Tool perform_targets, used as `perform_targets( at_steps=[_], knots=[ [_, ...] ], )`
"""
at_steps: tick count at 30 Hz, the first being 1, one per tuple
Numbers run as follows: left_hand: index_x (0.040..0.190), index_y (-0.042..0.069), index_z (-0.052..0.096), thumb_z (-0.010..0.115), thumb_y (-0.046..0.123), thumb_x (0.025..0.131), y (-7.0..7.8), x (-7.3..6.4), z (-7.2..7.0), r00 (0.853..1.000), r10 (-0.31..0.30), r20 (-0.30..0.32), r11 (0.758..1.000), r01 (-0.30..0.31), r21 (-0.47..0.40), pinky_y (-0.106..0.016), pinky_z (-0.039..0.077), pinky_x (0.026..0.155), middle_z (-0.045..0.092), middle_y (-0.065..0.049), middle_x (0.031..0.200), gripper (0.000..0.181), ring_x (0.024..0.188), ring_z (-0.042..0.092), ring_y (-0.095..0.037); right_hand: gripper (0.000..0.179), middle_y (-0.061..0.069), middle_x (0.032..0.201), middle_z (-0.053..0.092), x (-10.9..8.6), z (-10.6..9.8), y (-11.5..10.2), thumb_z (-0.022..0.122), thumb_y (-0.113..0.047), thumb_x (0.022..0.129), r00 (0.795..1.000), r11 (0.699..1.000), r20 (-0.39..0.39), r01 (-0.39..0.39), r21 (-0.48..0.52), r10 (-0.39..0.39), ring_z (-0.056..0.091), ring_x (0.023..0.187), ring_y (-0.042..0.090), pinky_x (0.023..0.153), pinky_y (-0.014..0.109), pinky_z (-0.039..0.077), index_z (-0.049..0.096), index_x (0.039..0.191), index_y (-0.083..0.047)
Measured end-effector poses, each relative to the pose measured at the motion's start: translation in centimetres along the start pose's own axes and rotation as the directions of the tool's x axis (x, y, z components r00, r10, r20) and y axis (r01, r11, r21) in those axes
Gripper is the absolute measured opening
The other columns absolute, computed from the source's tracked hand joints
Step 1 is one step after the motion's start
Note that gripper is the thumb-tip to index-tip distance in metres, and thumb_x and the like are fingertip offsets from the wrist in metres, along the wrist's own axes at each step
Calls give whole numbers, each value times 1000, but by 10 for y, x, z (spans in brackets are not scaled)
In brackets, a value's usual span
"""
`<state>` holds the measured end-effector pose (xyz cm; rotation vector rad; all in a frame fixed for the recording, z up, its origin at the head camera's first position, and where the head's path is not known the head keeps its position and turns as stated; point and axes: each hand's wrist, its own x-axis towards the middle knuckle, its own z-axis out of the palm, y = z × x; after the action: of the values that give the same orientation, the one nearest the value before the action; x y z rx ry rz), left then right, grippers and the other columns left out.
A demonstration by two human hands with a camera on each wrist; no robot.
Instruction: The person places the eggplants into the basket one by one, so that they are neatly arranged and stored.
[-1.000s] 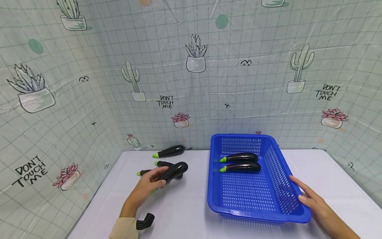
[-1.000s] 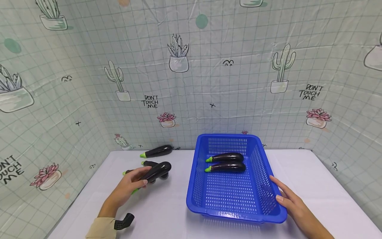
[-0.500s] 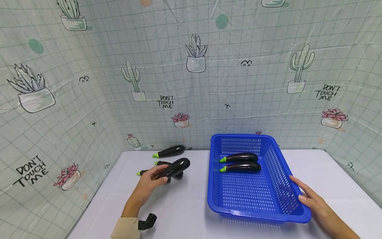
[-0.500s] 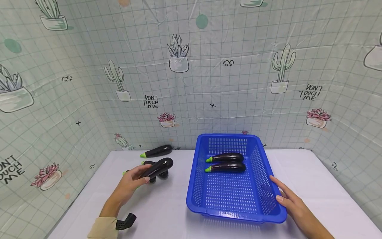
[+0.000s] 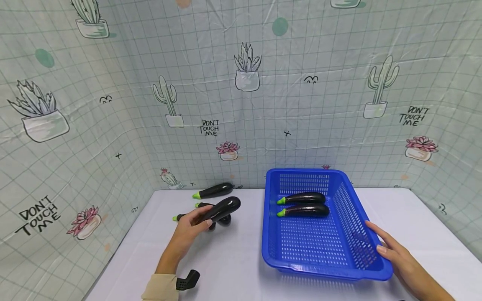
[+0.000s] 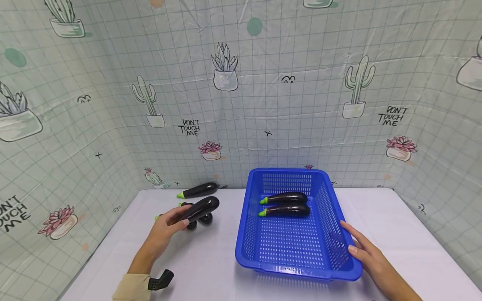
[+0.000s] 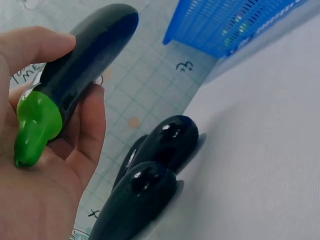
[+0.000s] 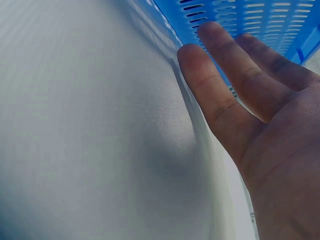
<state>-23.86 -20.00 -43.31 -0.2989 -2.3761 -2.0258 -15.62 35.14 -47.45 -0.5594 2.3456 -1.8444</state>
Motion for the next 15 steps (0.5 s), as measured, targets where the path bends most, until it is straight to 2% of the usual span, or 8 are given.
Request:
perform_targets(
  at_steps=[5,15],
  knots=[
    [134,6,63,71,4,91,2,0,2,1000,-7,13,1000,7,26,-27,52,87,57,-15,134,44,114,55,-29,57,-11,162,10,0,0,0,26,-11,108,1000,1000,-1,-14,1,14,35,125,-15,91,19,43,10,163,-21],
    [135,5,60,68,2,92,9,-1,7,994,6,111,1000,-7,12,-30,52,90,54,-18,136,44,117,55,-30,58,-9,163,8,1,-1,3,25,-10,108,1000,1000,4,-11,14,11,39,125,-12,91,21,45,10,163,-23]
  ],
)
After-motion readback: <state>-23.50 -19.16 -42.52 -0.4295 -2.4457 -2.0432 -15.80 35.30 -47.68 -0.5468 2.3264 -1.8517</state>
